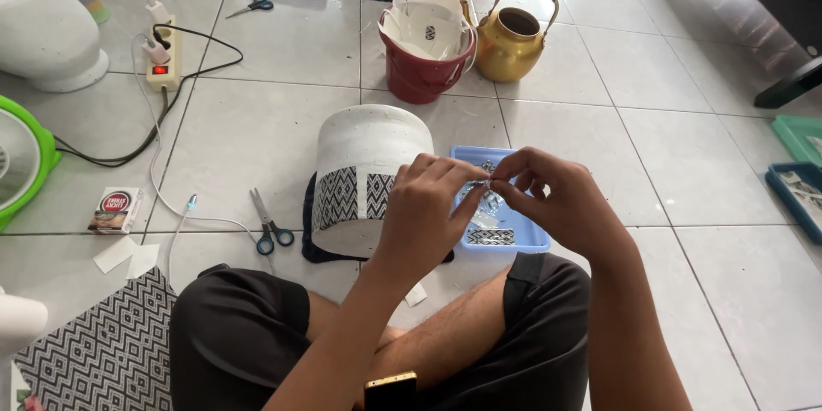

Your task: Applying patterned stickers to a white pot to create a decorative design.

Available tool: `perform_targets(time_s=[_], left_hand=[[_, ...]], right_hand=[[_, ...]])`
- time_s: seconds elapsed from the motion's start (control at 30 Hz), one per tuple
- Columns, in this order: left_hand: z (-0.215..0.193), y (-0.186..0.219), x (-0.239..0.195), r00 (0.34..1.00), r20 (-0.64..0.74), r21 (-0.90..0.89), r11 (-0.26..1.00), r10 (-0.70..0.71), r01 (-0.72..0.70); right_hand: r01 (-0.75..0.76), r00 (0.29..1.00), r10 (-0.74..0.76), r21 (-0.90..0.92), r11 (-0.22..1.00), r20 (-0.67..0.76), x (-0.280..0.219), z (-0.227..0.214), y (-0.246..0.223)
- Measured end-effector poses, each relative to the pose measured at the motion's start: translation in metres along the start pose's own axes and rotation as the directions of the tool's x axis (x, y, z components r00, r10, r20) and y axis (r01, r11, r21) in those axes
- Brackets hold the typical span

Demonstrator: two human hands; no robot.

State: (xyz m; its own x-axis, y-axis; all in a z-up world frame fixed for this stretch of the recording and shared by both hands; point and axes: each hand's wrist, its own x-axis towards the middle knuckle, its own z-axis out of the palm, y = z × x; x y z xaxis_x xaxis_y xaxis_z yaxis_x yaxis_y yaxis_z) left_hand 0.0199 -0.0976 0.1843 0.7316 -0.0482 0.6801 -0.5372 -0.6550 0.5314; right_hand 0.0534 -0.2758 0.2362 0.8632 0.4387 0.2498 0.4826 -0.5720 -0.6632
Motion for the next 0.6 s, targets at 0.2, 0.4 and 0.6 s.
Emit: perform_targets(time_s=[0.2, 0.4, 0.6], left_hand=[[-0.017, -0.003, -0.004, 0.996, 0.027, -0.071, 0.993, -0.090, 0.092], [-0.027, -0.004, -0.011, 0.976, 0.110, -0.173, 0.964, -0.187, 0.204], [-0.036, -0.004, -0.016, 0.967, 0.088, -0.191, 0.949, -0.238, 0.251]], right_hand=[[0.034, 0.999, -0.034, 0.057, 0.998, -0.001, 0.002, -0.001, -0.011], [0.004, 0.999, -0.010, 0.175, 0.985, 0.036, -0.001, 0.011, -0.011], [-0.112, 0.990, 0.067, 0.391, 0.914, 0.128, -0.002, 0.039, 0.006]])
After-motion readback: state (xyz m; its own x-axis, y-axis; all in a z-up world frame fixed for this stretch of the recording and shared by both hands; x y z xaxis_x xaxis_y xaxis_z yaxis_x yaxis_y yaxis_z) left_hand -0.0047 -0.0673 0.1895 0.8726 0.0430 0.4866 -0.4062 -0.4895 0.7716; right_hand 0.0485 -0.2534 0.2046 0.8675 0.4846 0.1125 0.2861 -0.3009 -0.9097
